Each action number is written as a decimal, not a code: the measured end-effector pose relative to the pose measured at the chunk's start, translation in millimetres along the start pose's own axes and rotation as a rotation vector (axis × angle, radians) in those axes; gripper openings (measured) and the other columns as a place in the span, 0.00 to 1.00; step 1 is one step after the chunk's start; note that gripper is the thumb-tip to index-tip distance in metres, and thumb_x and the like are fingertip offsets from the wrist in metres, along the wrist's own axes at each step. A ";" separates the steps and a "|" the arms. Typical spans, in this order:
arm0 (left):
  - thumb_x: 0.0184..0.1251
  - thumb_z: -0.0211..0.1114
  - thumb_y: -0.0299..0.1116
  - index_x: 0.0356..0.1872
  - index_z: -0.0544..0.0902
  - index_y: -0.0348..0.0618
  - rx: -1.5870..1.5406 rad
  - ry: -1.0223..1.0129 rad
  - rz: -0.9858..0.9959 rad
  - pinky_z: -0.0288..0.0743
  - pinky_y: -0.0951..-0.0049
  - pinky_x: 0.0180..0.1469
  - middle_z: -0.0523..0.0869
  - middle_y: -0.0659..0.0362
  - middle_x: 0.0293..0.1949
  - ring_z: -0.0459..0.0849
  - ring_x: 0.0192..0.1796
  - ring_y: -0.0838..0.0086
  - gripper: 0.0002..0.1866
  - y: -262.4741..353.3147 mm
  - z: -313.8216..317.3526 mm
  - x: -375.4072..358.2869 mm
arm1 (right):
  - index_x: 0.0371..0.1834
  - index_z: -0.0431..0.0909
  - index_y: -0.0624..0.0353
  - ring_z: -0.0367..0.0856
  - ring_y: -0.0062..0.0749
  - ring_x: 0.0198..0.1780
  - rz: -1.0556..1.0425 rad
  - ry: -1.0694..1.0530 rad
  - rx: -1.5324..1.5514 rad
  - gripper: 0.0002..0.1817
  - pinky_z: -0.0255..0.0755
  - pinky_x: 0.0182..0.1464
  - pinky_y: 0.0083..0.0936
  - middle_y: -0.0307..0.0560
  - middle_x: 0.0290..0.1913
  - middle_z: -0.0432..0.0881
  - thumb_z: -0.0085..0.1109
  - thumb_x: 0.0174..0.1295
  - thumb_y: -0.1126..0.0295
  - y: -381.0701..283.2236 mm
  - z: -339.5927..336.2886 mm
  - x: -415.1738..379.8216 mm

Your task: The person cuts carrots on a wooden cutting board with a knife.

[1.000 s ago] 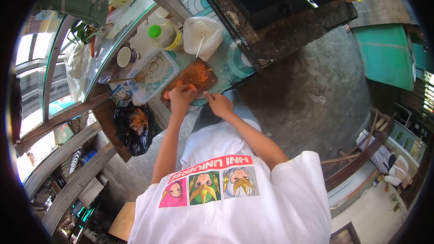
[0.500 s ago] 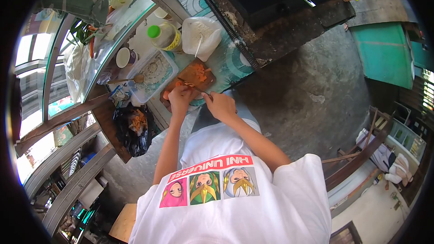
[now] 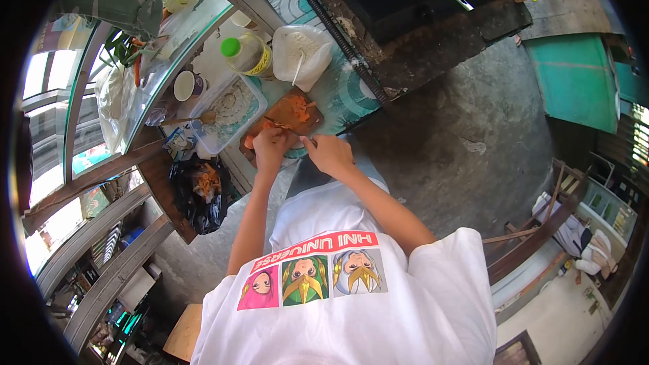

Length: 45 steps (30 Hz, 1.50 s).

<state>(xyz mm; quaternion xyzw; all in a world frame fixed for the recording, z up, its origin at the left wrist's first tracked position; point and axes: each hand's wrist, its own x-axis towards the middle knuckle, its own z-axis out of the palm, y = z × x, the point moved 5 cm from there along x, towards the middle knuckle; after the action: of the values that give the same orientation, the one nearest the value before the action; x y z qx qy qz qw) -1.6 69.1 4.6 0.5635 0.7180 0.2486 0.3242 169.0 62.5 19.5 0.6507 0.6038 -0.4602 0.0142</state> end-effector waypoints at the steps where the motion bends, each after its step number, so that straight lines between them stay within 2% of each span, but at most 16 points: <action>1: 0.52 0.67 0.24 0.34 0.86 0.30 0.000 -0.015 0.002 0.76 0.63 0.43 0.85 0.43 0.34 0.84 0.38 0.51 0.08 -2.3 1.6 1.0 | 0.32 0.84 0.59 0.84 0.56 0.37 0.013 -0.018 0.010 0.28 0.75 0.41 0.47 0.58 0.31 0.84 0.44 0.69 0.45 0.2 1.3 1.3; 5: 0.51 0.69 0.28 0.33 0.86 0.30 0.017 -0.001 0.019 0.78 0.66 0.41 0.86 0.43 0.32 0.86 0.35 0.53 0.10 1.4 -0.9 4.0 | 0.32 0.84 0.59 0.84 0.55 0.38 0.018 -0.031 0.022 0.29 0.75 0.42 0.46 0.57 0.32 0.84 0.44 0.68 0.45 2.1 1.7 2.4; 8: 0.53 0.67 0.25 0.33 0.86 0.31 0.050 -0.002 0.051 0.76 0.62 0.44 0.85 0.43 0.34 0.84 0.39 0.51 0.08 8.5 -3.4 3.8 | 0.31 0.84 0.58 0.83 0.55 0.39 0.050 -0.044 0.029 0.29 0.74 0.42 0.46 0.58 0.31 0.84 0.43 0.68 0.44 6.6 5.2 8.0; 10: 0.53 0.67 0.25 0.33 0.86 0.31 0.049 0.004 0.056 0.76 0.62 0.44 0.85 0.43 0.34 0.84 0.39 0.51 0.08 5.4 -2.7 4.6 | 0.27 0.83 0.58 0.82 0.56 0.38 0.079 -0.040 0.090 0.31 0.74 0.43 0.45 0.57 0.29 0.83 0.44 0.67 0.41 10.2 5.2 5.9; 15: 0.52 0.68 0.25 0.33 0.86 0.30 0.066 0.022 0.051 0.77 0.63 0.43 0.85 0.43 0.34 0.85 0.38 0.51 0.09 -1.9 0.0 3.2 | 0.27 0.82 0.59 0.82 0.56 0.40 0.058 -0.084 0.071 0.30 0.73 0.43 0.46 0.58 0.31 0.83 0.44 0.68 0.42 7.6 -3.5 2.6; 17: 0.52 0.68 0.25 0.33 0.86 0.29 -0.012 -0.021 -0.059 0.78 0.64 0.41 0.86 0.43 0.33 0.86 0.36 0.52 0.09 -3.4 0.3 2.2 | 0.27 0.82 0.59 0.82 0.56 0.39 0.042 -0.080 0.061 0.31 0.74 0.43 0.46 0.58 0.31 0.83 0.44 0.68 0.43 5.5 -5.0 2.2; 20: 0.51 0.68 0.24 0.33 0.86 0.29 -0.025 0.050 -0.040 0.78 0.65 0.40 0.86 0.43 0.31 0.87 0.34 0.53 0.09 -3.0 1.8 -2.1 | 0.27 0.83 0.59 0.83 0.57 0.37 0.000 -0.052 0.000 0.30 0.74 0.41 0.47 0.58 0.29 0.83 0.44 0.68 0.44 3.4 -9.1 1.5; 23: 0.52 0.68 0.24 0.32 0.86 0.30 -0.046 0.051 -0.097 0.78 0.65 0.40 0.86 0.43 0.30 0.87 0.34 0.54 0.08 -7.3 4.2 -2.8 | 0.27 0.83 0.59 0.83 0.57 0.35 -0.013 -0.048 0.005 0.29 0.74 0.40 0.48 0.59 0.28 0.83 0.44 0.68 0.45 -1.9 -9.3 1.2; 33: 0.52 0.66 0.23 0.33 0.85 0.29 -0.053 0.039 -0.105 0.78 0.65 0.39 0.86 0.42 0.30 0.87 0.34 0.54 0.08 -4.3 2.2 -2.1 | 0.29 0.84 0.60 0.84 0.56 0.33 -0.069 0.040 -0.080 0.28 0.76 0.38 0.46 0.59 0.26 0.83 0.46 0.68 0.46 -6.4 -6.6 4.5; 35: 0.51 0.67 0.27 0.34 0.86 0.31 -0.011 0.039 -0.111 0.78 0.69 0.39 0.86 0.43 0.29 0.88 0.34 0.59 0.10 -2.9 1.9 -2.6 | 0.29 0.84 0.60 0.84 0.56 0.33 -0.074 0.042 -0.076 0.28 0.76 0.37 0.46 0.59 0.26 0.83 0.46 0.68 0.46 -5.5 -4.8 5.6; 39: 0.51 0.68 0.28 0.35 0.86 0.31 -0.007 0.109 -0.073 0.79 0.69 0.40 0.86 0.42 0.30 0.89 0.34 0.58 0.12 -0.1 1.7 -7.0 | 0.30 0.84 0.60 0.84 0.56 0.33 -0.065 0.043 -0.059 0.28 0.76 0.37 0.47 0.59 0.26 0.83 0.46 0.68 0.46 -6.5 -3.6 3.9; 41: 0.51 0.69 0.29 0.36 0.85 0.29 -0.025 0.131 -0.150 0.79 0.68 0.40 0.87 0.42 0.30 0.88 0.35 0.58 0.13 1.1 0.1 -9.0 | 0.30 0.84 0.60 0.84 0.56 0.33 -0.059 0.051 -0.049 0.28 0.76 0.38 0.47 0.59 0.26 0.83 0.46 0.68 0.46 -7.1 -4.3 1.8; 45: 0.52 0.70 0.30 0.36 0.85 0.27 0.024 0.112 -0.171 0.79 0.69 0.40 0.87 0.43 0.29 0.88 0.33 0.59 0.14 -3.4 3.3 -6.9 | 0.32 0.84 0.60 0.84 0.57 0.33 -0.035 0.039 -0.046 0.28 0.76 0.38 0.48 0.60 0.27 0.83 0.45 0.69 0.47 -7.6 -2.6 -1.2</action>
<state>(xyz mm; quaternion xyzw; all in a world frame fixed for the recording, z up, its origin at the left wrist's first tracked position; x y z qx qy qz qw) -0.2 61.5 1.2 0.4893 0.7833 0.2427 0.2969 164.6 65.1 25.8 0.6483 0.6258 -0.4336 0.0094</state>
